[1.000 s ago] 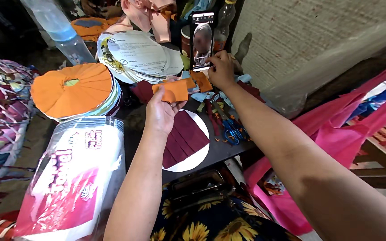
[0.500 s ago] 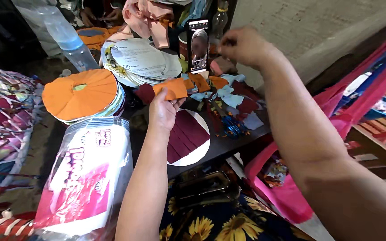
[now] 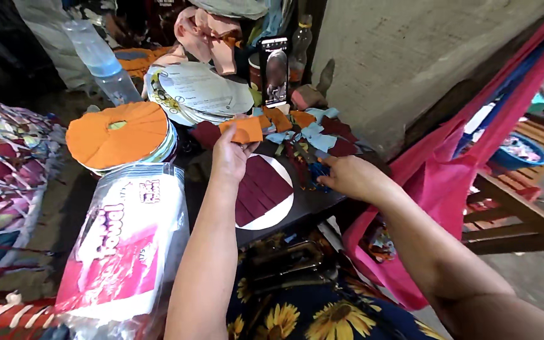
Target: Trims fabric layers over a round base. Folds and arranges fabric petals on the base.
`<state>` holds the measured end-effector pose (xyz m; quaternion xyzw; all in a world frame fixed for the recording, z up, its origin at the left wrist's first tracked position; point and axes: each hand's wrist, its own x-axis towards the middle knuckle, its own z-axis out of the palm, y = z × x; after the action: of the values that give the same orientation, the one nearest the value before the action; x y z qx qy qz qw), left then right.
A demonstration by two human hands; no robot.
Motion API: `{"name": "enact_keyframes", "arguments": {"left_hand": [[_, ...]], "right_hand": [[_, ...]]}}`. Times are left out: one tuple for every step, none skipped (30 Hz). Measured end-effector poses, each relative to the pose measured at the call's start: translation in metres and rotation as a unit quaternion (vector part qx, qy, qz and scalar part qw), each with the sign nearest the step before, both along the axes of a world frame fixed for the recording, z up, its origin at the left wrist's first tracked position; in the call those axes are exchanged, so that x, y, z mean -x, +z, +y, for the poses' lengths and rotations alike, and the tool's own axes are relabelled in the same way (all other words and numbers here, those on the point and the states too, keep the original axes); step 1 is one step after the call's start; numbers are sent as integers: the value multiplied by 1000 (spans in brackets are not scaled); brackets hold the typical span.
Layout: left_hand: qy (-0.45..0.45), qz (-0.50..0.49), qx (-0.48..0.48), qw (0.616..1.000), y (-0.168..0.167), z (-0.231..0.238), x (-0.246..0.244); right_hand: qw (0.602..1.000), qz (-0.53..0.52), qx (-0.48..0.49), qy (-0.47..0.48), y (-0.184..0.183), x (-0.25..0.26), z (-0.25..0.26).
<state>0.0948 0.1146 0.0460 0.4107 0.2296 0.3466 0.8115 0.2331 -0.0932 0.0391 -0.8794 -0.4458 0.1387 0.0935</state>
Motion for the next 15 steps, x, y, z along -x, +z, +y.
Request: {"name": "enact_keyframes", "arguments": {"left_hand": [[8,4,0,1000,1,0,0],[11,7,-2,1000,2,1,1],[13,10,-8,1000,2,1,1],[11,13,-14,1000,2,1,1],[9,18,-20,1000,1,2,0],[6,23,-27,999,0,3,-1],[4,27,-32,999,-1,2,-1],[1,29,-36,999,-2,2,-2],[-1,30,-41,999,-3,2,-2],[-4,28,-45,999,-4,2,-2],[-9,25,-43,999,-4,2,-2],[-11,20,-39,999,-4,1,-2],[-11,14,-34,999,-3,0,-2],[-10,7,-30,999,-2,0,-2],[-9,0,-26,1000,-2,-1,-1]], "right_hand": [[1000,0,11,-3,2,0,2],[1000,-1,20,-6,3,1,3],[1000,-1,26,-7,4,0,5],[1000,0,27,-9,4,-1,6],[1000,5,22,-15,4,-3,7],[1000,13,16,-21,4,-5,7],[999,25,7,-26,4,-8,7],[998,45,-7,-31,2,-12,6],[996,75,-27,-38,1,-15,5],[992,109,-51,-45,-1,-19,3],[984,150,-74,-54,-1,-22,0],[974,194,-100,-65,-1,-23,-3],[959,240,-128,-74,-1,-25,-6],[939,291,-164,-85,-1,-25,-9],[913,342,-201,-98,-2,-24,-11]]}}
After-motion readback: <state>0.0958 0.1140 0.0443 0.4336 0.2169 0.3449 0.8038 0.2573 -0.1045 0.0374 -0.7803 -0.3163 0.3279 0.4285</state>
